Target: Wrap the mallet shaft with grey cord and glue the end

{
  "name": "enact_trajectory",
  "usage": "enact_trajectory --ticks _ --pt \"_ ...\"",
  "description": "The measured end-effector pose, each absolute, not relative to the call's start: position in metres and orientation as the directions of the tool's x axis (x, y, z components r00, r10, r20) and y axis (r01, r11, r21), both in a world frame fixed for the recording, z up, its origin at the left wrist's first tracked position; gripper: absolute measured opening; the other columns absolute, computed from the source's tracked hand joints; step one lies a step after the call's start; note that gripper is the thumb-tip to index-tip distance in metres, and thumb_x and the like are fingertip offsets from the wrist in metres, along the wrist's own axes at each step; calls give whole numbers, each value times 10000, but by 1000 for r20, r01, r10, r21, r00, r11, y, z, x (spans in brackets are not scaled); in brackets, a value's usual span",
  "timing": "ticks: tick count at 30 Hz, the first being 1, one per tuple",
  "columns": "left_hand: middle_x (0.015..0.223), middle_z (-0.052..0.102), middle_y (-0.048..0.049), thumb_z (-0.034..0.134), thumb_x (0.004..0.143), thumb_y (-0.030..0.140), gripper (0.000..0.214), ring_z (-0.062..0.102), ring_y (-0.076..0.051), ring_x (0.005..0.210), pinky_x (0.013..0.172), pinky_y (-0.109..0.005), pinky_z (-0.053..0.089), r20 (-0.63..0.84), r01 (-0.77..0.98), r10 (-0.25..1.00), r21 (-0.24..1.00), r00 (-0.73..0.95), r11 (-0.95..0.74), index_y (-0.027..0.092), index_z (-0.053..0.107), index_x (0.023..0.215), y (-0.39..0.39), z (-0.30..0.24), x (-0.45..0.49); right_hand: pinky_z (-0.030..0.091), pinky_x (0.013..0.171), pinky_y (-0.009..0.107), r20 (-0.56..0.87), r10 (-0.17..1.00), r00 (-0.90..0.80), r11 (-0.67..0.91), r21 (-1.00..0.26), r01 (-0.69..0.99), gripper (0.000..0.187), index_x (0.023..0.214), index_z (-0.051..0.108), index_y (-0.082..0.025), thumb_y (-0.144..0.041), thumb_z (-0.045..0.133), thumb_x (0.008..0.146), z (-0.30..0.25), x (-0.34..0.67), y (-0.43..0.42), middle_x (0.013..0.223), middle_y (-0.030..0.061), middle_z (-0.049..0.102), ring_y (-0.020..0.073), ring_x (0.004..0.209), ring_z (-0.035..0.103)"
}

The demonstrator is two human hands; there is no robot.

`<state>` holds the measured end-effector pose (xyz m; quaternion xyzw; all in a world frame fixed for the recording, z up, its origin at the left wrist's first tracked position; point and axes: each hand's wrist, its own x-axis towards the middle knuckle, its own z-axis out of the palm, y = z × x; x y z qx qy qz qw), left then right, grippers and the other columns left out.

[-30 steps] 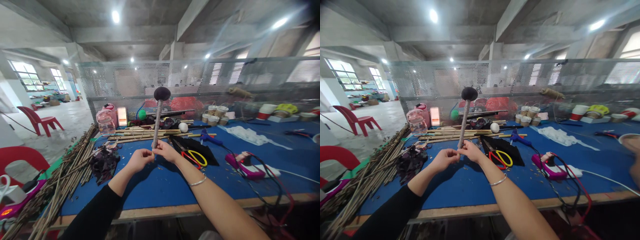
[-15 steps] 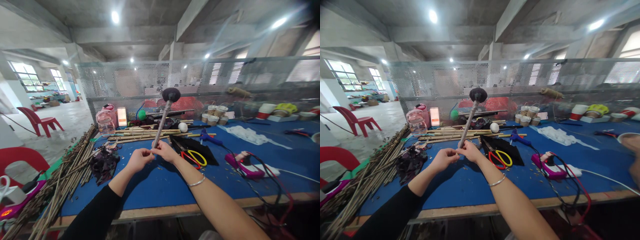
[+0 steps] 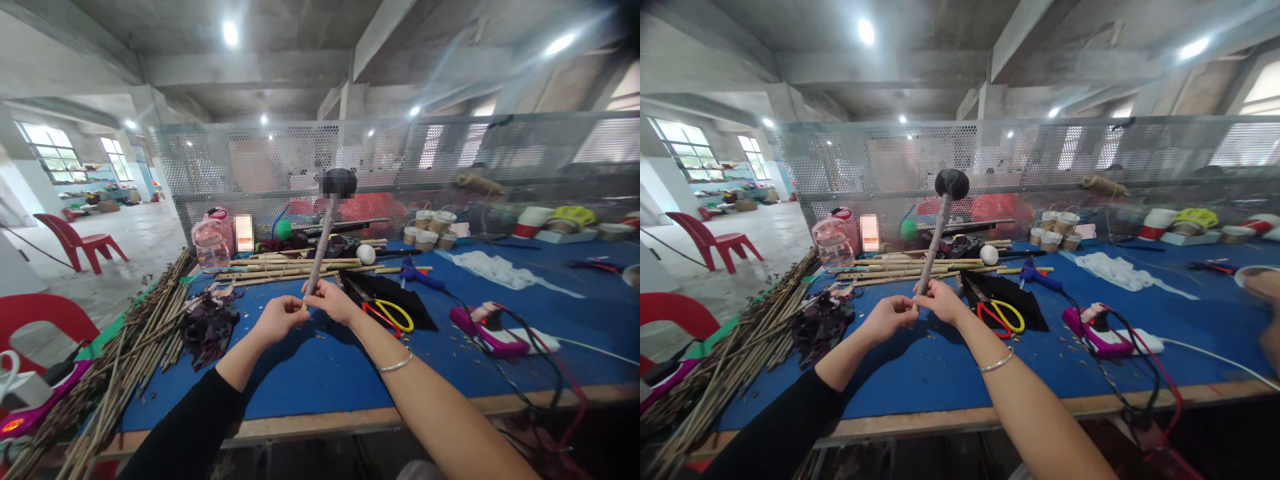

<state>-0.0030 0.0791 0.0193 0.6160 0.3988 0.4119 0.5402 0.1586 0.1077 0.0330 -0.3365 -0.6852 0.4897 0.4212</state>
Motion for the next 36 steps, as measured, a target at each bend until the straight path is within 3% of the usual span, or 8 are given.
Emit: enact_trajectory --ticks 4,9,12,19,24,26,32,36 --pt "641 547 -18 664 684 459 370 438 -71 523 556 -251 361 78 -2 866 996 494 -88 102 610 764 76 23 -4 389 569 244 223 873 -434 279 -958 70 290 794 510 -164 -337 688 644 34 160 108 641 -40 524 104 577 489" --pt "635 549 7 758 572 301 344 463 -87 533 531 -242 351 157 214 951 952 266 -217 118 620 829 77 18 -2 392 579 249 220 893 -393 301 -941 156 275 771 507 -167 -327 694 648 29 155 110 638 -33 534 109 589 491" --pt "631 562 1 784 526 276 361 485 -95 535 540 -247 368 135 164 968 972 212 -171 114 621 804 79 18 -2 388 577 244 234 881 -412 301 -948 106 298 789 507 -172 -334 706 637 31 157 108 657 -35 534 106 593 489" --pt "637 553 -21 672 701 396 352 439 -82 536 560 -255 349 161 14 891 983 425 -184 88 664 869 78 21 -6 406 593 254 222 864 -452 263 -964 29 307 813 511 -170 -335 706 644 33 161 109 639 -37 540 116 602 515" --pt "578 519 19 765 565 284 270 415 -81 515 518 -242 316 201 246 956 936 213 -252 119 631 732 74 22 -1 410 616 265 227 884 -409 280 -957 75 279 791 513 -165 -310 699 642 27 155 112 664 -26 557 121 619 529" --pt "547 502 29 777 539 288 278 394 -77 497 504 -240 296 190 259 968 939 161 -227 116 622 694 73 25 1 411 619 266 234 887 -398 283 -957 68 281 787 513 -167 -303 704 631 29 155 111 660 -31 552 122 619 531" --pt "639 561 -31 715 612 477 418 472 -95 541 556 -257 365 49 -14 907 999 418 -47 93 645 762 73 28 1 415 600 265 243 858 -452 255 -966 -35 283 832 511 -172 -330 672 661 33 160 109 657 -31 564 120 597 532" --pt "680 568 -31 685 651 440 386 480 -103 574 566 -251 369 107 62 919 988 380 -141 107 649 845 75 19 2 418 589 265 229 875 -427 276 -960 49 244 776 496 -175 -304 669 660 29 157 111 622 -33 557 120 578 527"
